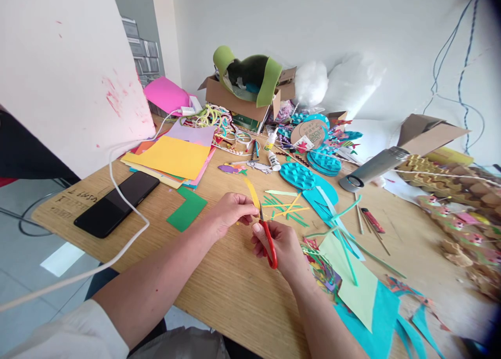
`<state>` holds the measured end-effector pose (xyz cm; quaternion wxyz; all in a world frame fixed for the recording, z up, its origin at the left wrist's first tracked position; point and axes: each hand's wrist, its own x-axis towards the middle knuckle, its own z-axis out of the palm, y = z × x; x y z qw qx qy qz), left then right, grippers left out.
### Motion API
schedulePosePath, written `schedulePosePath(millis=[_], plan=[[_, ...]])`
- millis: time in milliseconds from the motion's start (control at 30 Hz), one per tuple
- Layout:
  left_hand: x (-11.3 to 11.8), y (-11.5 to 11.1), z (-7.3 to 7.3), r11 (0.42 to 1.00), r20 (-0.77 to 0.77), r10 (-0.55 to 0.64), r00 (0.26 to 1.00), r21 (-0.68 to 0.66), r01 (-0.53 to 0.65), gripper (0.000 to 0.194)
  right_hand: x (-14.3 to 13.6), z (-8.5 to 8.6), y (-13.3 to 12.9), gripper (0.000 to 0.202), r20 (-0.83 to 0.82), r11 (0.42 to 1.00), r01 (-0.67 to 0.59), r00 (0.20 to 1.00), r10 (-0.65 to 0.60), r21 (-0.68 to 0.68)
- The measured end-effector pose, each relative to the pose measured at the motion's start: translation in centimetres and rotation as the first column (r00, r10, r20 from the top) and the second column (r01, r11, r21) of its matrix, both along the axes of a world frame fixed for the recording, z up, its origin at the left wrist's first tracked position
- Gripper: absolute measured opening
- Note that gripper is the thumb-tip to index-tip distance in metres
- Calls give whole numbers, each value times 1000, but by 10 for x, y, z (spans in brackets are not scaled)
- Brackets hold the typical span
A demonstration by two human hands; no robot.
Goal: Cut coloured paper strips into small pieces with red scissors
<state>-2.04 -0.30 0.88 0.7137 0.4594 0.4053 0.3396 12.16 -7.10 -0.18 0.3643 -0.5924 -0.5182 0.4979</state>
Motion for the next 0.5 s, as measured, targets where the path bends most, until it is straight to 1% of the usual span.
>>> schedulePosePath(millis=[100,333,500], plan=[[0,0,0,1000,-2,-21,1000,8,21,11,0,0,1,50,2,1000,1,1000,-1,0],[1,0,-1,1000,-4,14,1000,-5,-14,11,0,0,-1,51,8,1000,-2,1000,2,-9],[1,0,0,1000,7,-14,1000,18,14,11,0,1,-1,50,7,1000,9,1000,-9,-2]])
